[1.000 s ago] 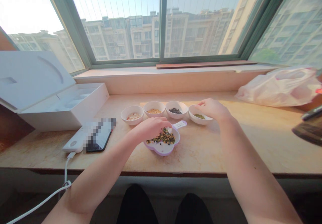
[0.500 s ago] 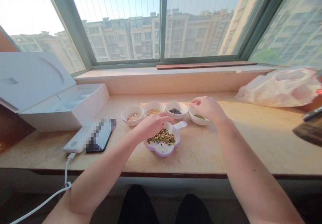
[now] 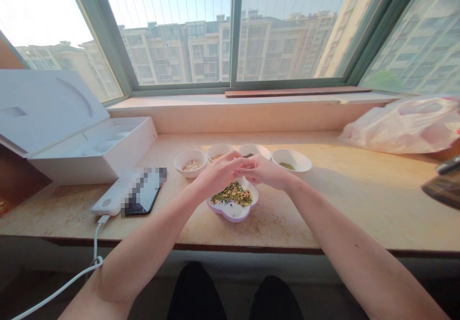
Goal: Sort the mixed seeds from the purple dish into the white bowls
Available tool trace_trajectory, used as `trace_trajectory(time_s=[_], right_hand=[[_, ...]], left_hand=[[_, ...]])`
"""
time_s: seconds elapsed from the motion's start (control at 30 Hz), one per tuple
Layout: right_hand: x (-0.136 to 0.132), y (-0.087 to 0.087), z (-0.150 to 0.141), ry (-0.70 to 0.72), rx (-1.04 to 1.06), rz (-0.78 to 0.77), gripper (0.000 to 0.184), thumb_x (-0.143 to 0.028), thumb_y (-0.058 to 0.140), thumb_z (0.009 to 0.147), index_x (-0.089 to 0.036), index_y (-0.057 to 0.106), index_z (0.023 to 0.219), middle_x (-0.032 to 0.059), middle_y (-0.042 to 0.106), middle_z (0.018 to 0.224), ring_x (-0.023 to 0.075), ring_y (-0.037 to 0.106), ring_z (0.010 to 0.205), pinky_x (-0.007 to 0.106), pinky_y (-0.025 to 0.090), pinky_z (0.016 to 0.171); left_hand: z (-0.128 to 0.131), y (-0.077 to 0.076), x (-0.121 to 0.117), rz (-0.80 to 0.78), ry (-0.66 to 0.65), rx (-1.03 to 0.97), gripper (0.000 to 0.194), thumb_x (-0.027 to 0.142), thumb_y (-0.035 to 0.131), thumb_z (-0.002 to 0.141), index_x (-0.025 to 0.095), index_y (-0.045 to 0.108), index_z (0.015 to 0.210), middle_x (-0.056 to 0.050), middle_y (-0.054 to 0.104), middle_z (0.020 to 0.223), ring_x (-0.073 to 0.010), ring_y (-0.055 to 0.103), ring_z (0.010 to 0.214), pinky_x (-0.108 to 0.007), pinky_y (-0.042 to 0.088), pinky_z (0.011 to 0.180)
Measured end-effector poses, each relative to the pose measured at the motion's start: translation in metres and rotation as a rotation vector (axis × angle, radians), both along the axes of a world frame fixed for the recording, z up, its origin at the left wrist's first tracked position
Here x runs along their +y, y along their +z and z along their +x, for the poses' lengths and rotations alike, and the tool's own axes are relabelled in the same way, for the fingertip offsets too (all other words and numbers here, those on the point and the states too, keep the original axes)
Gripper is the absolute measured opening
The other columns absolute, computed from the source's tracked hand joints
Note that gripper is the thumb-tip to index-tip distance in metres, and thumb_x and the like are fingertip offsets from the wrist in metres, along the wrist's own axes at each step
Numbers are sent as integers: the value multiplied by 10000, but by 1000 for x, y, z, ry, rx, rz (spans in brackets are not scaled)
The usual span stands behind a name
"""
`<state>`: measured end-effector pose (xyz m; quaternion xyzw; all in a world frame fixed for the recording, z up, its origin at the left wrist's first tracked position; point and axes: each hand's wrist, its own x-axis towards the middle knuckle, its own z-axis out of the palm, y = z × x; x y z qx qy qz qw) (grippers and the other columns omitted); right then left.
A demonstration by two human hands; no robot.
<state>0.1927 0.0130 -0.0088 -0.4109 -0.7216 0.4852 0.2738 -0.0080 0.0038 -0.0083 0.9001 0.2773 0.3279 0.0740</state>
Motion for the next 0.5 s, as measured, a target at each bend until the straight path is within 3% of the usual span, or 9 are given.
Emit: trace_trajectory(time_s=[0.17,0.27,0.37,0.5], right_hand=[[0,2,0,-17,9,39,363,-526,726,845,-168,697,790,-51,459,570,91,367,525,256,290,512],[4,4,3,-173,-71,265,293,-444,663,890,-169,751,836,-6,603,640,121,480,573,276,372,573],[13,3,9,-382,-228,576,202,-311,643,903,-181,797,903,48,750,823,168,601,694,302,457,694],[24,-3,18,-521,-424,724,206,-196,619,924,-187,809,1005,91,789,995,211,678,826,324,501,803]], left_hand=[[0,4,-3,13,28,26,304,128,595,972,238,652,1249,-54,649,1181,-166,684,1005,-309,586,863],[-1,8,-3,10,150,-9,298,181,601,977,233,614,1270,-60,653,1210,-164,685,944,-322,585,839],[-4,13,-3,-31,256,85,279,78,527,934,198,645,1156,-49,696,1097,-165,680,871,-310,564,803],[-9,17,-6,-101,173,431,279,8,488,844,191,690,903,-39,717,944,-190,689,873,-289,527,772]])
